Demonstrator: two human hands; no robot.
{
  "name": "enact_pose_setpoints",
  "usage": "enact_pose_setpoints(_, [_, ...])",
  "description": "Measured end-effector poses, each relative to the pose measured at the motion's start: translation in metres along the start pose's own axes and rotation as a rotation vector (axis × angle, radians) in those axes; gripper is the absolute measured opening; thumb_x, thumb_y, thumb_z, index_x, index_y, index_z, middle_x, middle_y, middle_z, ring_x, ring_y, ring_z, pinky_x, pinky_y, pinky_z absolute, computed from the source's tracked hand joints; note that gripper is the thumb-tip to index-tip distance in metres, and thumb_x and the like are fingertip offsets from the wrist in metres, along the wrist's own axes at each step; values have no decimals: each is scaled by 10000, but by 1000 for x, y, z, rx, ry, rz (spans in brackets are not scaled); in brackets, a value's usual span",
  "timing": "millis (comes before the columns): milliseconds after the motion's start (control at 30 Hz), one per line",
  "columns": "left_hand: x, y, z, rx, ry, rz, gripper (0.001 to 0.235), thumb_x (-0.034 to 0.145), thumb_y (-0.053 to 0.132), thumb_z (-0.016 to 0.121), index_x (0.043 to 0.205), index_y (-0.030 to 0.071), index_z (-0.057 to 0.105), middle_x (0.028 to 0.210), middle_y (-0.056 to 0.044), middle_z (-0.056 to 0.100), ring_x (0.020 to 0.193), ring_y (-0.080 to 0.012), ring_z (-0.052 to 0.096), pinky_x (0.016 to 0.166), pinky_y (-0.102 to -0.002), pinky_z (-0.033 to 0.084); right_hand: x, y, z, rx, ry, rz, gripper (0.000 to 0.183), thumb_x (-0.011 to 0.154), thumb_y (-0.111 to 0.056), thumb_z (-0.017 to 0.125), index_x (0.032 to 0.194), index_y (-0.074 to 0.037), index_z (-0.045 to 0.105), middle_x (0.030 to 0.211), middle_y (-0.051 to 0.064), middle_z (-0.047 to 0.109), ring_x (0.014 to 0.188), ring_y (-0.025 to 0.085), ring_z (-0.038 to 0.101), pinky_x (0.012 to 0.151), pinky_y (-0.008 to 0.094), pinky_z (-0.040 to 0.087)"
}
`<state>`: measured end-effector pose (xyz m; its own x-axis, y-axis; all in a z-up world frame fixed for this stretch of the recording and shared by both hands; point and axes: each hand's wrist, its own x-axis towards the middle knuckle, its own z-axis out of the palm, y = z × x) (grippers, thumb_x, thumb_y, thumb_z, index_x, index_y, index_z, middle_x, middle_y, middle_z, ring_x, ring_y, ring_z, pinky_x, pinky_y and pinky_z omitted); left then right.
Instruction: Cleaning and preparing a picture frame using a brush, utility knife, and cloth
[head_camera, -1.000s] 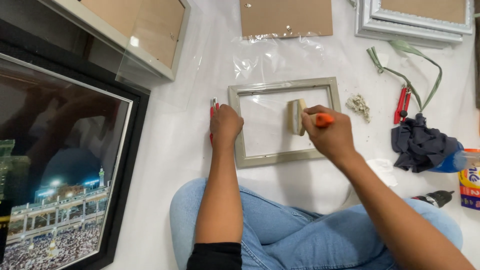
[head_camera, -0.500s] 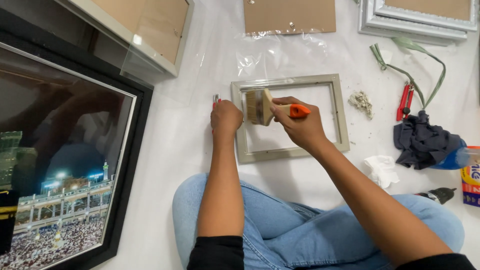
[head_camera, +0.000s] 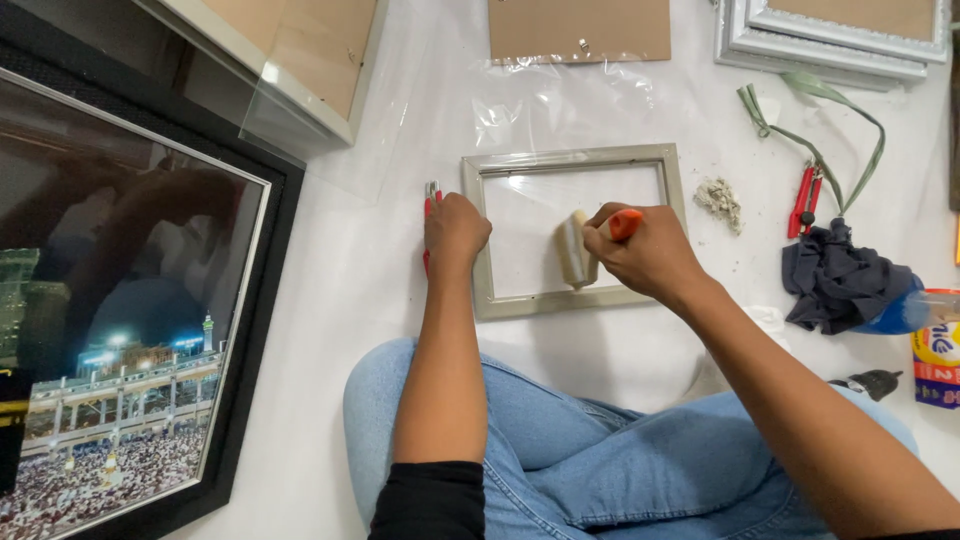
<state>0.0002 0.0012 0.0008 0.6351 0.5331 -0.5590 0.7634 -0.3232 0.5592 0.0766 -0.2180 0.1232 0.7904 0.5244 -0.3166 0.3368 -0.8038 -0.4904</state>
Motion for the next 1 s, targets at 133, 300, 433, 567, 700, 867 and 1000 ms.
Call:
enact_pose_setpoints(133, [15, -7, 9, 11, -9, 14, 345, 864, 76, 580, 1135, -121, 664, 1183, -308, 671, 1198, -495, 623, 1013, -583, 510, -18, -15, -23, 220, -271, -83, 309, 844, -207, 747, 1129, -93, 784, 1102, 237, 775, 1113, 450, 695, 1010, 483, 498])
enact_pose_setpoints(300, [3, -1, 3, -15, 5, 4, 348, 860, 48, 553, 1146, -115, 662, 1196, -311, 664, 1211, -500, 611, 1035, -586, 495, 0, 22, -69, -100, -353, 45, 264, 829, -218, 714, 1040, -126, 844, 1073, 264, 775, 1088, 481, 681, 997, 535, 492])
enact_pose_setpoints(433, [12, -4, 6, 22, -2, 12, 362, 852, 80, 611, 1154, -107, 678, 1178, -317, 675, 1191, -506, 623, 1011, -585, 509, -5, 28, -60, 37, -284, 48, 324, 784, -280, 790, 1081, -156, 825, 1077, 252, 769, 1088, 450, 695, 990, 498, 496])
enact_pose_setpoints(567, [13, -7, 8, 35, -9, -14, 390, 852, 82, 595, 1187, -109, 656, 1209, -305, 669, 1208, -492, 618, 1025, -585, 500, 12, 70, -62, -433, -189, 118, 304, 811, -417, 670, 977, -228, 840, 911, 178, 776, 955, 407, 731, 881, 462, 571])
enact_pose_setpoints(700, [1, 2, 0, 25, -18, -14, 383, 858, 72, 581, 1190, -106, 648, 1213, -302, 672, 1207, -494, 621, 1027, -583, 502, 19, 80, -60, -294, 30, 180, 290, 835, -450, 693, 921, -207, 827, 816, 206, 744, 869, 438, 730, 773, 445, 570])
enact_pose_setpoints(867, [5, 0, 3, 46, -23, -1, 405, 863, 92, 616, 1208, -121, 631, 1217, -309, 669, 1214, -487, 618, 1035, -567, 504, 45, 99, -36, -313, 104, 166, 305, 832, -376, 649, 953, -141, 800, 819, 217, 728, 903, 432, 724, 787, 502, 584])
enact_pose_setpoints(1000, [4, 2, 4, 22, -22, -10, 396, 864, 79, 591, 1204, -123, 620, 1200, -310, 672, 1205, -487, 625, 1026, -565, 510, 58, 92, -40, -454, 213, 67, 345, 884, -345, 614, 876, -41, 776, 722, 235, 695, 803, 478, 727, 754, 532, 596])
